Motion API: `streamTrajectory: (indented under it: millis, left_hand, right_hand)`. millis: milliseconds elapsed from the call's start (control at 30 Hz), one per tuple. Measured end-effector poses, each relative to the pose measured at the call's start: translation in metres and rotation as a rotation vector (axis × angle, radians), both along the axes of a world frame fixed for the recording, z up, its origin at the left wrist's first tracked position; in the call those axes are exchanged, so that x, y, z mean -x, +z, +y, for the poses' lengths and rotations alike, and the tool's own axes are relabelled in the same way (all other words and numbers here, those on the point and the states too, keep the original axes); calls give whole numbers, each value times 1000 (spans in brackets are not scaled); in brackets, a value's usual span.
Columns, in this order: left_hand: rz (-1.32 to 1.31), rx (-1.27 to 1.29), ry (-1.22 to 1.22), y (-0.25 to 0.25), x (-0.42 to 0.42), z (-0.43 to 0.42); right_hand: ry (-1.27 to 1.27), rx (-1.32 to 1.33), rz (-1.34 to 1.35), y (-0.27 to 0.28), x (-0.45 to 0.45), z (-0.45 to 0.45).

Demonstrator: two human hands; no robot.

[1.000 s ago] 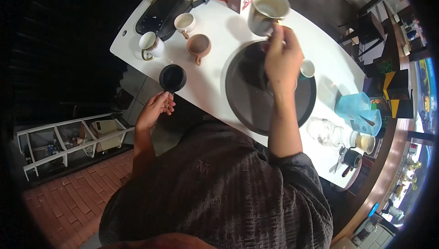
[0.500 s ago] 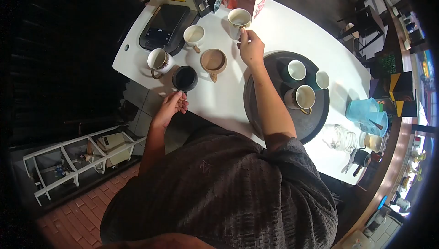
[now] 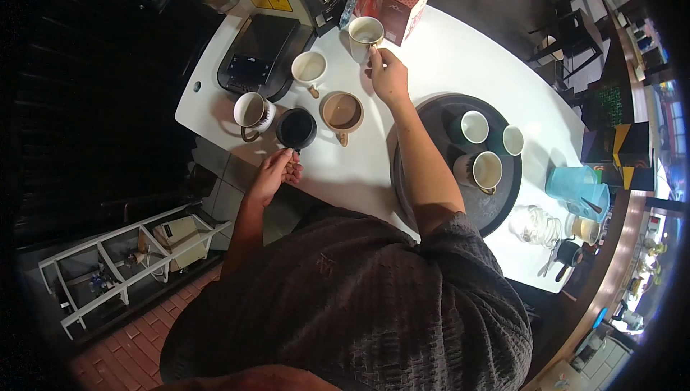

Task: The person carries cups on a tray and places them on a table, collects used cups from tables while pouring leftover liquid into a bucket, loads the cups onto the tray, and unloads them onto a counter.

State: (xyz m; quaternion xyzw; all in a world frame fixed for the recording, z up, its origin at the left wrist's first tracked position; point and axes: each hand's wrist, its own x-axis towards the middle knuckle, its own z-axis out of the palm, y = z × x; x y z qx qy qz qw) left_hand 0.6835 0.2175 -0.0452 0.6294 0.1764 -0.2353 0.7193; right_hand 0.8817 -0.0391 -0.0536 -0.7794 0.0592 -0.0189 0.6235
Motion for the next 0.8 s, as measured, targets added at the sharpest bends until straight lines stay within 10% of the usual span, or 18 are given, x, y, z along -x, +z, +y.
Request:
streamTrajectory:
  millis: [267,800]
  left_hand:
    - [-30,-8,-10,-6,-4,1]
    - [-111,42,137,-26,-15,-13]
  right_hand:
    - [45,35,13,-10,-23,6]
    - [-160,935,-118,94,82,-100]
